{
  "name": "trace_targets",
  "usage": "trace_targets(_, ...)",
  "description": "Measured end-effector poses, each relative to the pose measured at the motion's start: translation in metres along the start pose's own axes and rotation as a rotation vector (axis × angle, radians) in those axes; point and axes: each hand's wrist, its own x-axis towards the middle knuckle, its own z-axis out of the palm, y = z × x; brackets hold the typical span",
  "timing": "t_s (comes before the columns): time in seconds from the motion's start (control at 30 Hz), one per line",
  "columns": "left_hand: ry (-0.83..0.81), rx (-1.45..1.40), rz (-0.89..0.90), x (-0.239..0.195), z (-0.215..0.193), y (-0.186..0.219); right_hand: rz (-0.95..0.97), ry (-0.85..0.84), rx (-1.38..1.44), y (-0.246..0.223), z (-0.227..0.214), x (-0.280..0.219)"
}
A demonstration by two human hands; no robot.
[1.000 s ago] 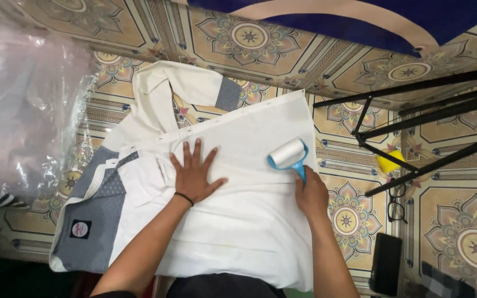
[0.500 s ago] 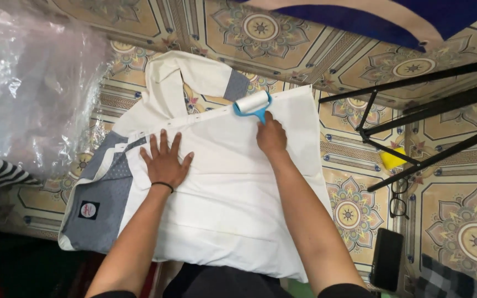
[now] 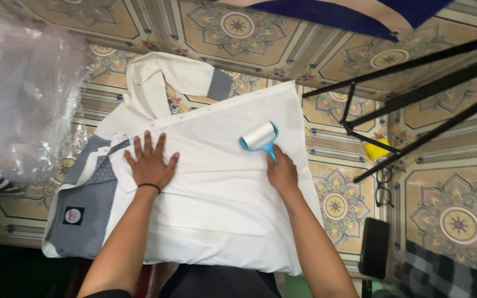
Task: The person uses a lint roller to clean a white and grey long-sleeved shirt laid out on a patterned table. They roll the tool over the fabric to remove lint and then proceed to fold the shirt.
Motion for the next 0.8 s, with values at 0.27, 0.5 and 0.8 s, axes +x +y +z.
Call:
trace_targets(0.27,0.159,-0.174,0.038,0.007,0.026,-0.014,0.080,-0.040,0.030,0.064,-0.044,-0.058)
trace_targets(0.5,0.572,-0.751,0.141,0.023,0.057,-0.043,-0.135,-0.114,-0.166,0.080,-0.091,-0.041)
trace_targets(0.8,0.525,-0.474,-0.117,0.010,0.061,-0.110,-0.247,-0.234,-0.262,0.009,-0.054,0.006)
